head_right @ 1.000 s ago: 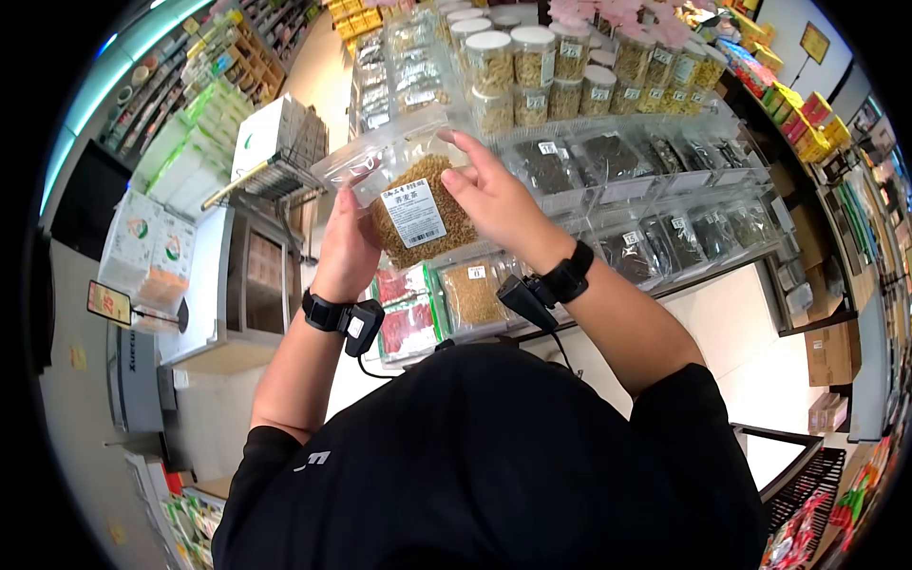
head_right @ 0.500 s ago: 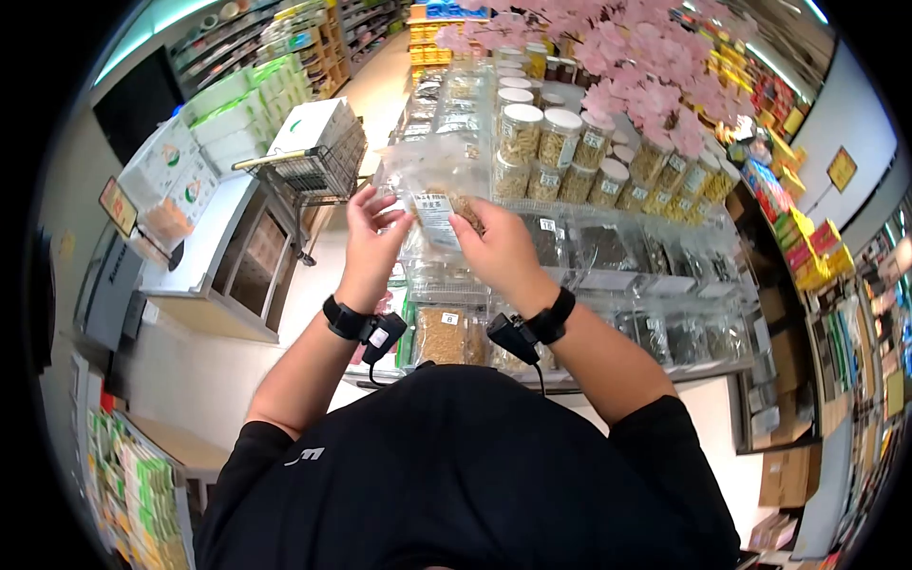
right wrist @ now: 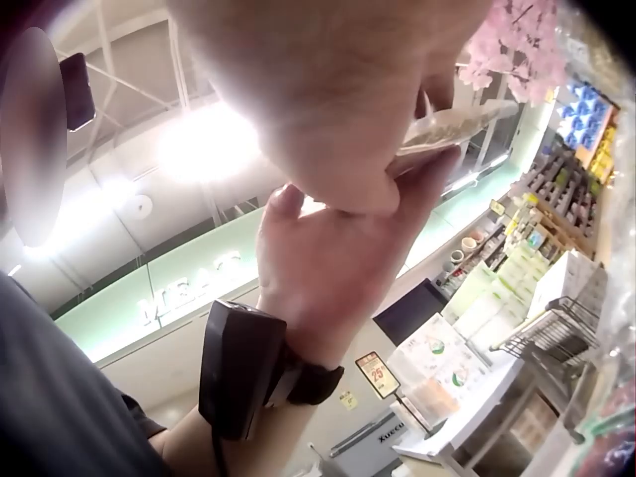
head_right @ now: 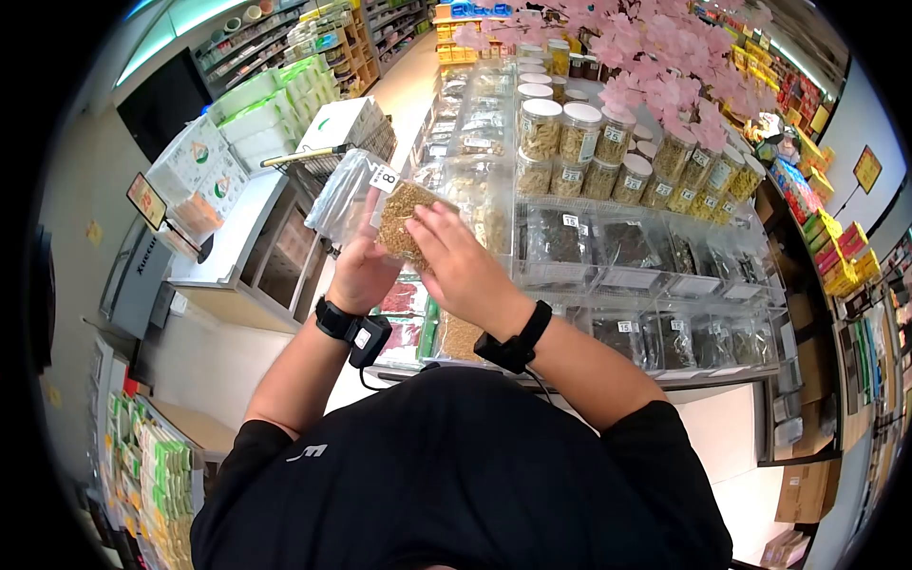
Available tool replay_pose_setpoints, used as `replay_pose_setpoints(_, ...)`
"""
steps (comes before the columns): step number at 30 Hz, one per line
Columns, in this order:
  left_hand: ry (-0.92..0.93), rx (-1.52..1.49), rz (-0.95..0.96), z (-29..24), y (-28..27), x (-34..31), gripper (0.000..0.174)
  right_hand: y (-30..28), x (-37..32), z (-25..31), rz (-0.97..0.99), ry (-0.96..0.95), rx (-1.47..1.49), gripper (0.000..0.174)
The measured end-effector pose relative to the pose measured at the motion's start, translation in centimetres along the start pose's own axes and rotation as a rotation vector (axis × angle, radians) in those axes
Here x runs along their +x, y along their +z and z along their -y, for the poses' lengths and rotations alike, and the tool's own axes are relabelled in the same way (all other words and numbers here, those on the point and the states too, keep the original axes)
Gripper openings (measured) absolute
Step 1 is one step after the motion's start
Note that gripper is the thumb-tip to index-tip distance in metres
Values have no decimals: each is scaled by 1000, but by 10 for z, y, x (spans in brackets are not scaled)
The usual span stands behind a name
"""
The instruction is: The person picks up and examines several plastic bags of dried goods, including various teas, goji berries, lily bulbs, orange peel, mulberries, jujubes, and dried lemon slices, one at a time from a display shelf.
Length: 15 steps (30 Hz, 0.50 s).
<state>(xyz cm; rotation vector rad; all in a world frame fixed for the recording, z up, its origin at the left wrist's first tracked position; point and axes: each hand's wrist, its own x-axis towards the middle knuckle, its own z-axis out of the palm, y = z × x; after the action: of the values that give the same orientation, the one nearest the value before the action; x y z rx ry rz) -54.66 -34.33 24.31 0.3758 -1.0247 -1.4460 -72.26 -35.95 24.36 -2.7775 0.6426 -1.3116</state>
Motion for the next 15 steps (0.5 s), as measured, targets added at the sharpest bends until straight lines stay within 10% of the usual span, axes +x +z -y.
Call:
replay_pose_setpoints(5, 209, 198, 247, -4, -12, 8, 81, 0, 4, -2, -108, 470, 428, 42)
replay_pose_setpoints(8, 284, 1158, 21, -5, -7, 0, 75, 19, -7, -37, -133, 675, 1035, 34)
replay_pose_setpoints(13, 245, 1013, 6, 33, -34, -2, 63, 14, -30, -46, -128, 932, 1352, 37)
replay_pose_setpoints(15, -37, 951, -54, 42, -38, -10, 60, 24, -56, -66, -67, 1000, 1329, 39)
